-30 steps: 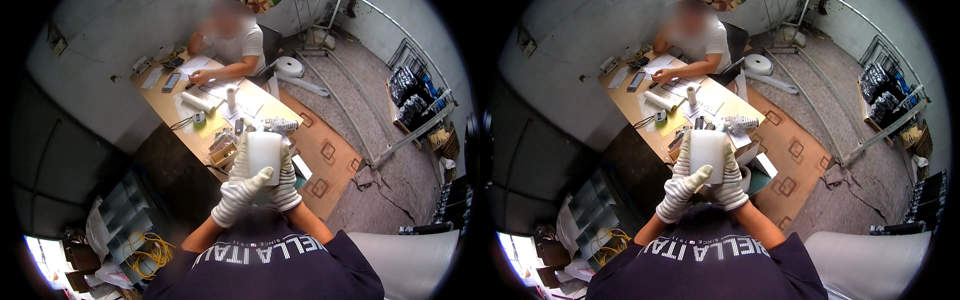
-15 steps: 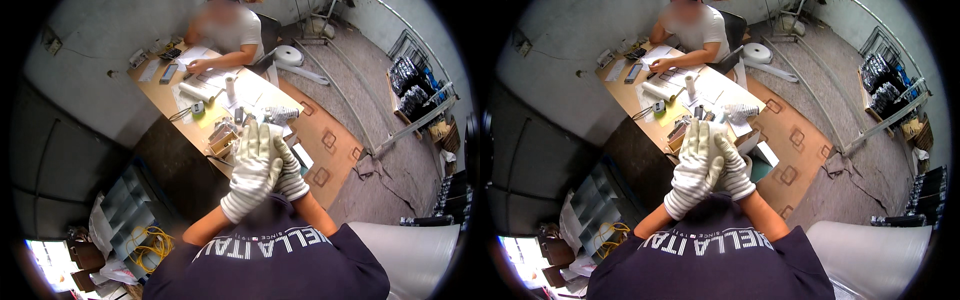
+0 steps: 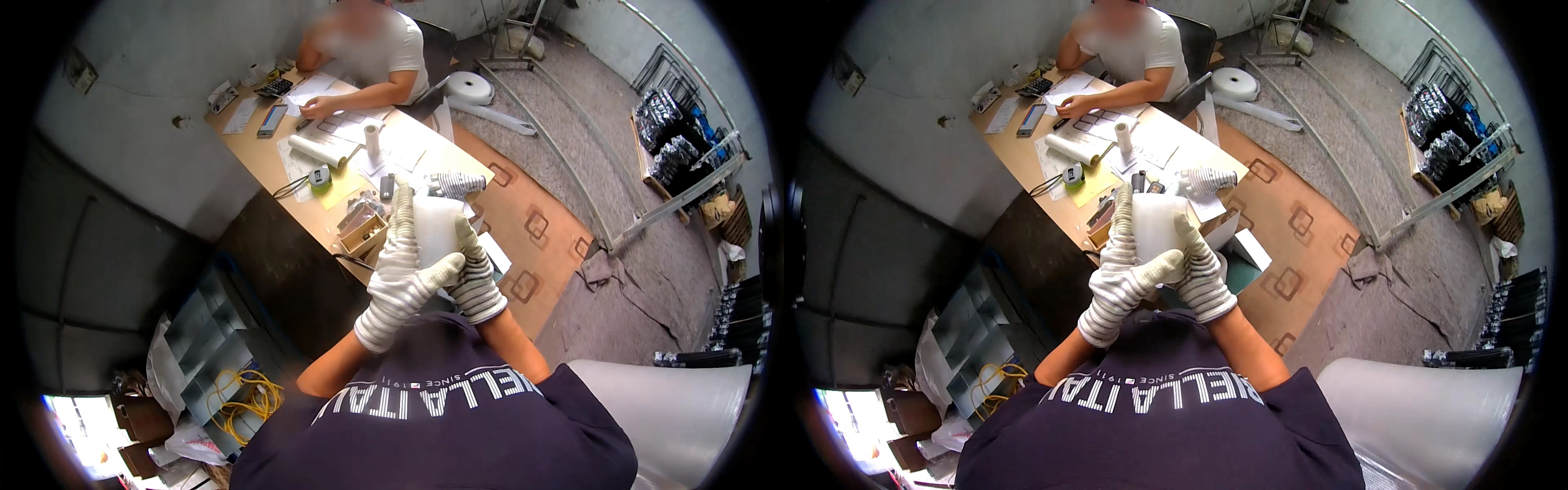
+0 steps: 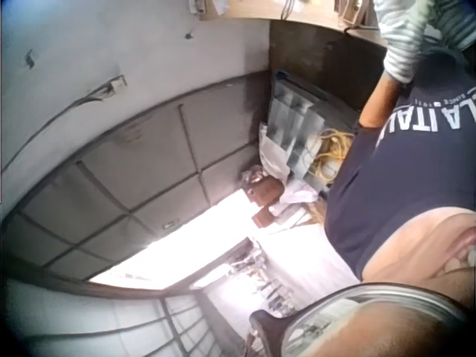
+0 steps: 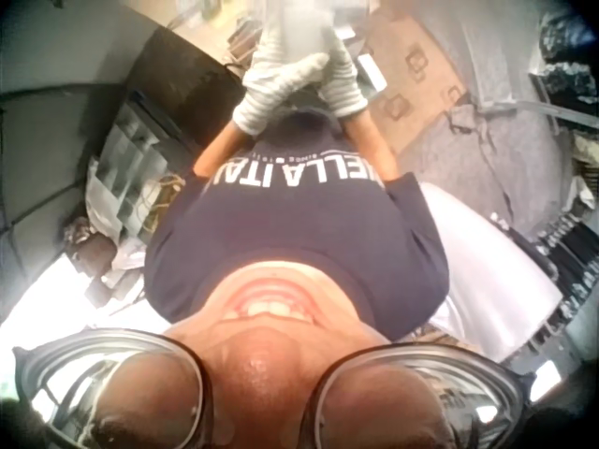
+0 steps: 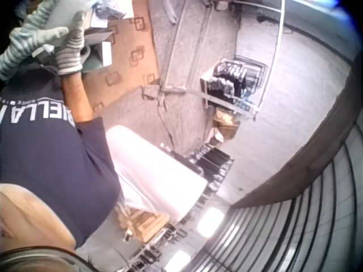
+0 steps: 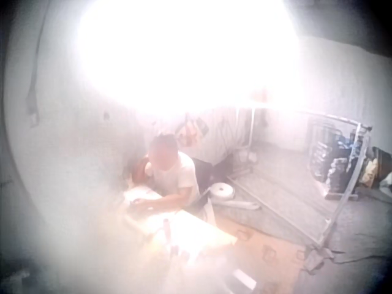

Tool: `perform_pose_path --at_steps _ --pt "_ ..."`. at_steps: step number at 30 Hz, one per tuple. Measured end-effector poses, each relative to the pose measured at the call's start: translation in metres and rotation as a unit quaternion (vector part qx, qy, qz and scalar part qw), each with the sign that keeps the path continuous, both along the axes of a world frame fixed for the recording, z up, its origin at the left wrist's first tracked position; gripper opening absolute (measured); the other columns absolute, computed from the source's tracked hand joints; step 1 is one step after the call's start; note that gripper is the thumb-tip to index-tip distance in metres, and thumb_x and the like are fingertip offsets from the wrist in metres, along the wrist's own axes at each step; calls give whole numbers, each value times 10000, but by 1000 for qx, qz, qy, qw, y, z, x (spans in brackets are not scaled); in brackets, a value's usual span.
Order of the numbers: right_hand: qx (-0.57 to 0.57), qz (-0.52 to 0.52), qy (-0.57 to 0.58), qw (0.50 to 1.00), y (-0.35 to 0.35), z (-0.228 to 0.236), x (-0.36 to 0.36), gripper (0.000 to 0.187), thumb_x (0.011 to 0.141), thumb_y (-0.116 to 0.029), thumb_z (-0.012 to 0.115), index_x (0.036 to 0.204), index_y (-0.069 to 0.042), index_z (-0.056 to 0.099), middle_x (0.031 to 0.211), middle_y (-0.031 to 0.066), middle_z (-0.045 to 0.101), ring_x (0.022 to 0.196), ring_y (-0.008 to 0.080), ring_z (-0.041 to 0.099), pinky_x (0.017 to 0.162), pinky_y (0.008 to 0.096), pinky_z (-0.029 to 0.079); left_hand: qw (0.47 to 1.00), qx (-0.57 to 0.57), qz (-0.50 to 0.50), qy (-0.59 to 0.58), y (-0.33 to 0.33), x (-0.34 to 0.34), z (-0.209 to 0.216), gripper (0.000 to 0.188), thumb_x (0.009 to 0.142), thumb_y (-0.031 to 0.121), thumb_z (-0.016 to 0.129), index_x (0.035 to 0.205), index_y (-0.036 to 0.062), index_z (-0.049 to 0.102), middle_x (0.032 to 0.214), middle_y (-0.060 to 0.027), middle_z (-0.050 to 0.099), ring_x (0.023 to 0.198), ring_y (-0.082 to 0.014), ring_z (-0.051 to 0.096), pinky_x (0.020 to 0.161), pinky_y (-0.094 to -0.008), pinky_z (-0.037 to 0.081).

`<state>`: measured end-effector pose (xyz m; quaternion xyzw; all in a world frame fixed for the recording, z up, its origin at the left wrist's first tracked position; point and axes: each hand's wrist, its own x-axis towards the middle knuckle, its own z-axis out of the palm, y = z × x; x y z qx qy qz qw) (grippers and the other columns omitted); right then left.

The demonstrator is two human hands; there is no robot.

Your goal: The person, wearing gloves, wraps a cylindrical white object in plastic film, repeatedly pulling the film from a dispenser and smoothing it over the surface by hand.

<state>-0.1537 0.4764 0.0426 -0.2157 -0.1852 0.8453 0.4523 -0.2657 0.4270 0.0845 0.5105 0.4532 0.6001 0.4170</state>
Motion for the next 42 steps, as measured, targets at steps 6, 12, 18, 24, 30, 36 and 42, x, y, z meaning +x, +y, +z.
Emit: perform_pose_path --at_steps 6,12,18,24,30,36,42 --pt "-61 -20 -5 998 4 -31 3 587 830 -449 590 1225 -33 466 1146 111 546 1032 227 533 908 357 442 1000 -15 7 2 -2 1 3 947 742 217 684 1425 30 55 1387 -229 279 1237 -297 378 992 -352 353" --pt "71 -60 -108 990 -5 14 -5 522 875 -344 574 1278 -56 407 1085 65 545 940 131 547 800 256 466 995 -45 46 81 -4 3 5 962 762 296 664 1393 -59 30 1396 -265 236 1263 -351 331 1020 -381 314" --pt "151 -52 -161 974 -2 -33 0 476 896 -278 548 1291 -68 385 1141 74 521 1011 145 512 861 281 436 874 87 132 459 -8 9 11 804 846 331 559 1397 -51 114 1402 -315 193 1289 -410 282 1031 -402 287" --pt "58 -29 -25 998 -13 15 3 617 845 -205 617 1364 -88 306 1195 81 487 1060 175 487 891 295 422 903 96 102 406 -7 12 8 788 855 377 535 1385 -65 153 1408 -328 149 1325 -435 174 1064 -419 216" --pt "43 -31 -40 998 -16 12 4 621 831 -187 630 1356 -80 315 1162 83 510 1040 172 503 878 286 425 904 90 99 406 -10 10 4 793 856 391 529 1388 -59 150 1410 -326 149 1325 -434 172 1070 -417 209" --pt "22 -11 -44 999 -16 6 6 613 818 -182 640 1338 -71 336 1133 84 526 1017 172 518 868 271 425 897 89 103 419 -12 10 5 792 856 391 529 1388 -59 151 1411 -319 158 1329 -424 173 1071 -413 210" --pt "35 -20 -57 998 -18 7 5 508 852 -224 595 1289 -63 393 1117 80 541 991 168 537 846 288 449 901 88 101 412 -14 12 8 778 856 383 532 1385 -57 169 1409 -314 177 1332 -416 174 1072 -411 211"
